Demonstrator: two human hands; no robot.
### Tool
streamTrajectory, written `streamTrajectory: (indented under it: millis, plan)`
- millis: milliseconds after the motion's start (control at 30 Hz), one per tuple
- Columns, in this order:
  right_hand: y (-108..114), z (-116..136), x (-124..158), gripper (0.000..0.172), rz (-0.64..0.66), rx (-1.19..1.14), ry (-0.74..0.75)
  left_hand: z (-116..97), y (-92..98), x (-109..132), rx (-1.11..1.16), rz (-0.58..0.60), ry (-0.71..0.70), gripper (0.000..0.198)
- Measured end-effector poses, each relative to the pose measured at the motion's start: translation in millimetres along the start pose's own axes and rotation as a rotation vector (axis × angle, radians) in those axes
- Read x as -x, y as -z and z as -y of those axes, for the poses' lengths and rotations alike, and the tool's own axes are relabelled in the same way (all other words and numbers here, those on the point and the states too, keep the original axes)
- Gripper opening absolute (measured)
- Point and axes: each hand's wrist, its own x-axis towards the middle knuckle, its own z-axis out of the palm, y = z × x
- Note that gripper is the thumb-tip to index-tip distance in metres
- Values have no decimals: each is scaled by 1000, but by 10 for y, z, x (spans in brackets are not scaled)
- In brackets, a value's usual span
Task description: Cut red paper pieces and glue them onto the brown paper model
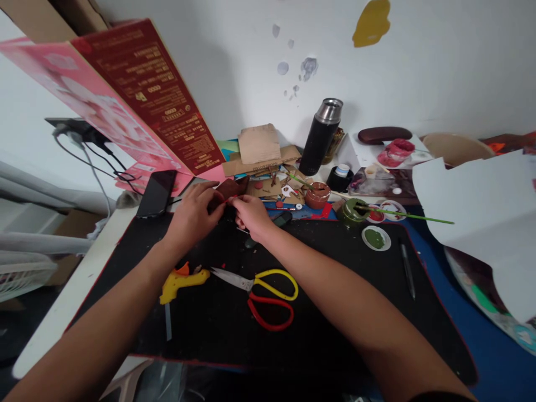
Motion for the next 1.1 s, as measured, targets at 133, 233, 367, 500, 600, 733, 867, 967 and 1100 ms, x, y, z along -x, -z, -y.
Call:
streamTrajectory:
  millis: [133,233,367,500,600,733,867,967,1100]
  plan:
    - [16,-24,5,23,16,39,18,-38,6,3,-55,-20,8,6]
    - [21,-88,43,23,25,189,136,-36,6,20,-83,-36,47,7]
    - [26,-180,132,27,20,685,505,-15,19,59,-103,-46,66,8]
    - [30,-171,200,29,49,844,525,-4,41,86,-81,-57,59,5]
    - [21,-128,247,30,58,951,524,-11,51,83,-65,-59,71,4]
    - [-4,-125,345,29,126,1175,551,-45,65,69,-59,-58,91,6]
    - [-29,-187,431,32,259,1380,641,-108,80,65,-115,-17,43,8]
    - [-35,-214,449,38,310,1441,659,-141,86,64,-177,-4,-1,8]
    - [-21,-208,439,35,308,1429,660,-138,94,61,-244,-3,-53,7]
